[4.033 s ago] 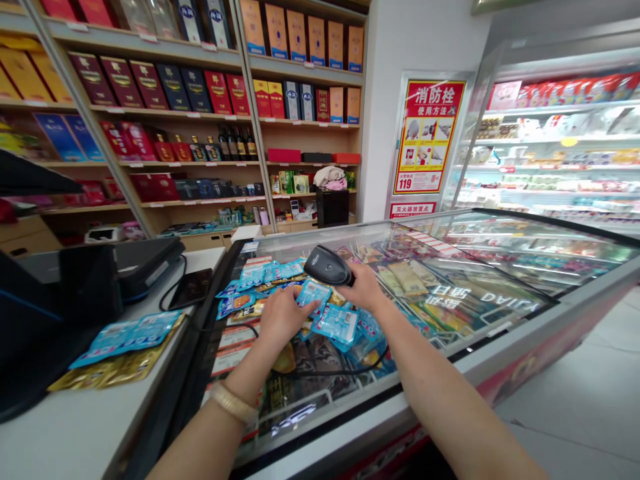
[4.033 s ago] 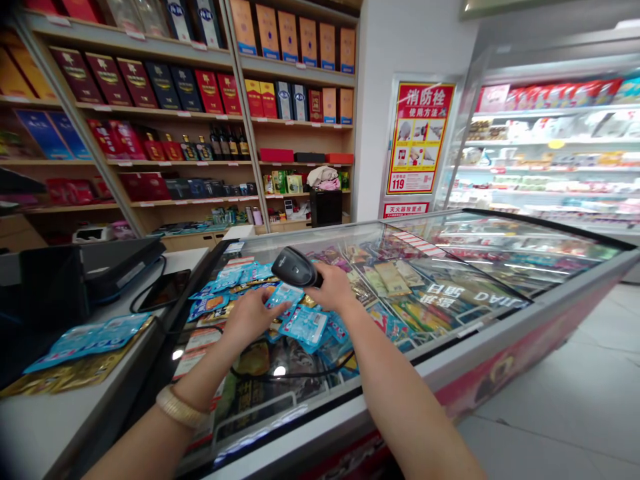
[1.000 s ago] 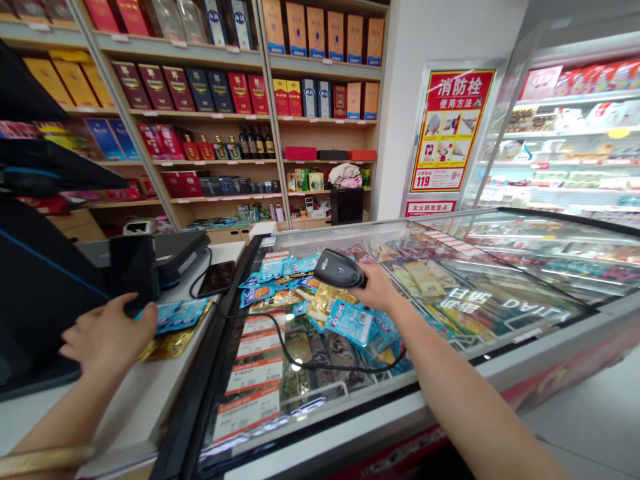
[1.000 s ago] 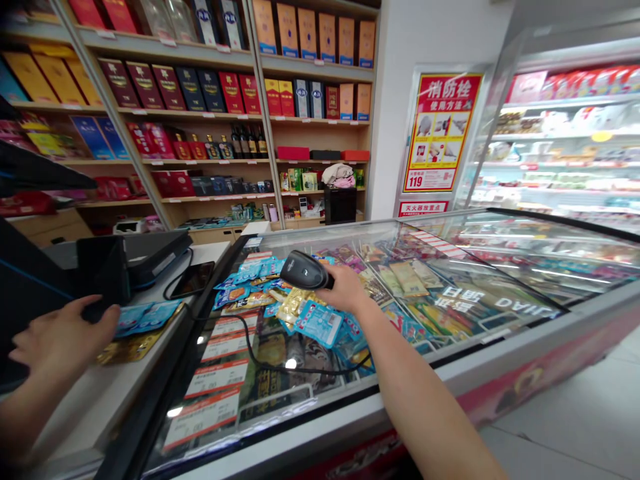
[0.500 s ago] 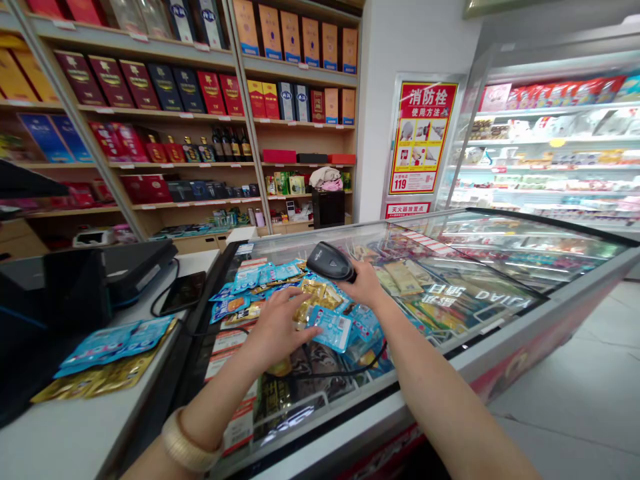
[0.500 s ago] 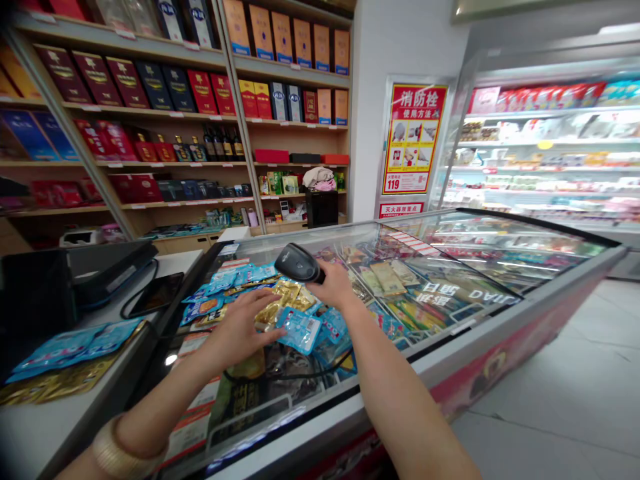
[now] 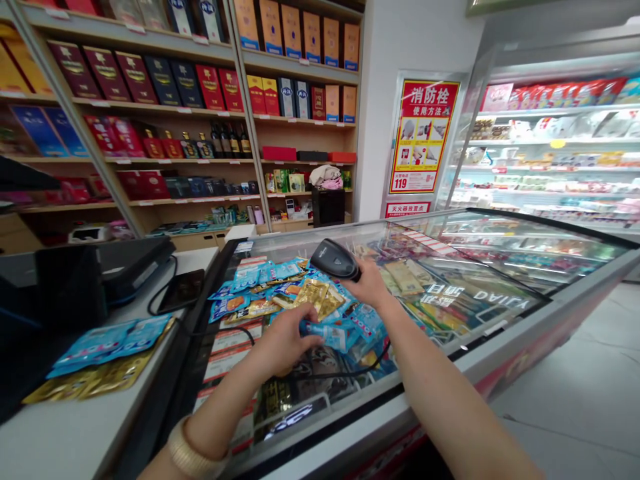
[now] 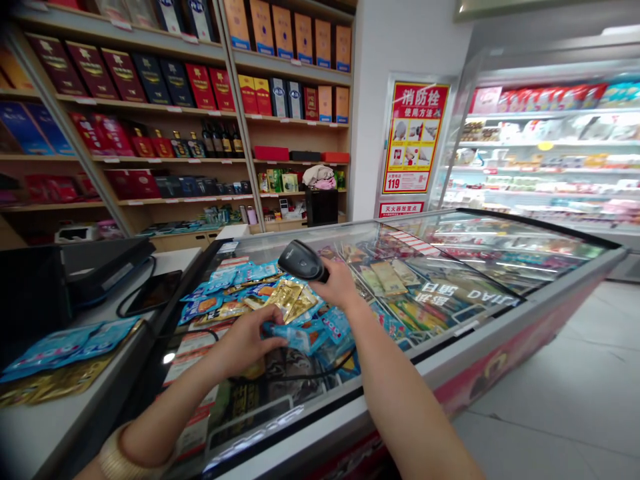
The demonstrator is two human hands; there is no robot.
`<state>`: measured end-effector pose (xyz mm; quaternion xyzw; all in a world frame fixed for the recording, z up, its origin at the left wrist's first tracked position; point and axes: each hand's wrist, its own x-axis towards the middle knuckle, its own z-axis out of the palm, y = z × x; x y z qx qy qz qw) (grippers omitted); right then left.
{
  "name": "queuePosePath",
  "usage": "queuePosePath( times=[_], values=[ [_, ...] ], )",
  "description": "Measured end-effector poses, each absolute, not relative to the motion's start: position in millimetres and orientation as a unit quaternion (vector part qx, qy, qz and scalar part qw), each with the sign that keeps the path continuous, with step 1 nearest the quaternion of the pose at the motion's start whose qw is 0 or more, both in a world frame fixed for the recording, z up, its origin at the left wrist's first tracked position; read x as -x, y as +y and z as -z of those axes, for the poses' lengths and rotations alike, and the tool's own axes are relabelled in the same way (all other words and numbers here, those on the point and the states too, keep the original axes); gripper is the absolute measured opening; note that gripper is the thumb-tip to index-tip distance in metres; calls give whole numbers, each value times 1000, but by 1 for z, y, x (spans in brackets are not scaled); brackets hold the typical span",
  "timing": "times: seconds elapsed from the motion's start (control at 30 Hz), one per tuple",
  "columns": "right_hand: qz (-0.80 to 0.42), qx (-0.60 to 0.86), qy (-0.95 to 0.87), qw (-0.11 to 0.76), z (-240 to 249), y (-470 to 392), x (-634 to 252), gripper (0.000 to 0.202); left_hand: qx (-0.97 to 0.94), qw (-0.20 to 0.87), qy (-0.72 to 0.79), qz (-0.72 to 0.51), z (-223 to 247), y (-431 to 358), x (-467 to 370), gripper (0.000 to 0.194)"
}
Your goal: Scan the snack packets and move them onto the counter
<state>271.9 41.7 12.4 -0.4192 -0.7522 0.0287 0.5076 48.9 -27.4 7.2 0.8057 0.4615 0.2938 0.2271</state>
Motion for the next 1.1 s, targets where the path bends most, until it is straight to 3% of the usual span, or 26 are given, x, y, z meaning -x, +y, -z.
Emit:
queuePosePath(
  times=[0.2,0.43,0.7,1.1],
  values=[
    [-38,408,-741,532,-14,41,-272,21,-614,403,475,-485,-20,-19,-29,31],
    [-73,353,-779,513,-16,31,-261,16,-396,432,451,-674,-11,-5,-22,47],
    [-142,306,-844,417,-16,23,-249,18,-374,416,438,-704,-1,1,-22,43],
    [-159,309,-847,402,-17,23,-249,19,-386,412,446,-694,2,4,-21,47]
  ],
)
